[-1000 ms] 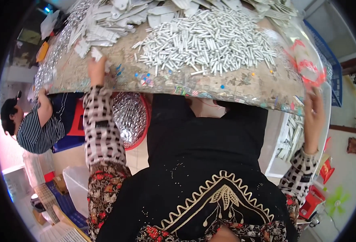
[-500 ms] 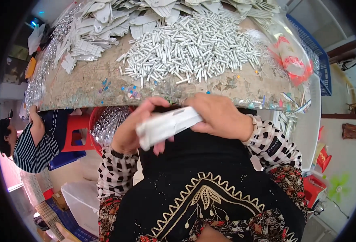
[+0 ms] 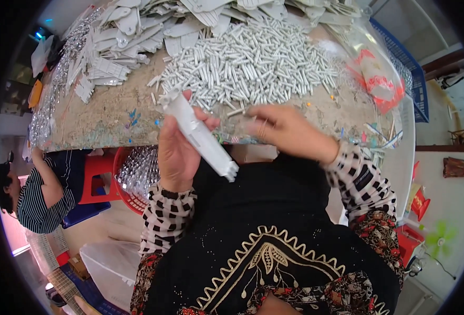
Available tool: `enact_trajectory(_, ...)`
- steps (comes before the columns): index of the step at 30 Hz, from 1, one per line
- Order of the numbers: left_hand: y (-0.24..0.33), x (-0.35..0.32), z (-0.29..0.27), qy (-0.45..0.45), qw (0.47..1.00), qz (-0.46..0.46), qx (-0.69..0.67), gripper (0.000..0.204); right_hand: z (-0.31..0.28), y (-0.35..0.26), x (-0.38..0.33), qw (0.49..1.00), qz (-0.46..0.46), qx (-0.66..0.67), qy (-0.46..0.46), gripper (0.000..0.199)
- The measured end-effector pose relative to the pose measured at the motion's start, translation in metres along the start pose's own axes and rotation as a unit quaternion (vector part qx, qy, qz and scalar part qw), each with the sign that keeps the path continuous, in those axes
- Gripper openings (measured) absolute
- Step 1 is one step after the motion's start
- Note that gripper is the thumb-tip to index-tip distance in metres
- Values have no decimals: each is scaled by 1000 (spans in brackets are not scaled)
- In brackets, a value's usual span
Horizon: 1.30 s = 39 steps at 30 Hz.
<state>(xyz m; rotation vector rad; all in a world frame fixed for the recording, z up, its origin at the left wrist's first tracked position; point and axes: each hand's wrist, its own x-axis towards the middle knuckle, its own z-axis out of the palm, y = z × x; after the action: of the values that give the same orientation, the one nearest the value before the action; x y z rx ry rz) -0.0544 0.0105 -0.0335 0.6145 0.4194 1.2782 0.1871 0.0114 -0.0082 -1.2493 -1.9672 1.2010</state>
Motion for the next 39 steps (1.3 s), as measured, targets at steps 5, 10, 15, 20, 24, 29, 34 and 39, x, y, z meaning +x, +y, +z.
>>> enact_trajectory(5,5,5,-17,26,997,-43,-52,56,-88,51,82,970,-25,-92,222,28)
enact_trajectory(10,2,4,-25,55,989,-95,-101,54,-138,93,158,883,-31,-341,322,24)
enact_trajectory(15,7,3,-33,125,987,-89,-41,56,-115,81,200,817,-141,-414,375,28)
enact_trajectory(20,4,4,-37,136,987,-85,-9,55,-123,76,215,741,-174,-577,296,24)
enact_trajectory(24,3,-2,-55,101,989,-81,-74,55,-122,57,195,748,-262,-531,298,19)
enact_trajectory(29,6,3,-52,90,990,-64,-93,51,-100,36,126,845,-232,-304,374,20)
enact_trajectory(34,-2,35,-15,83,993,-50,-68,48,-70,31,63,857,-154,236,431,22)
enact_trajectory(39,-12,62,27,72,994,-22,-74,41,-27,21,7,784,-49,540,303,19)
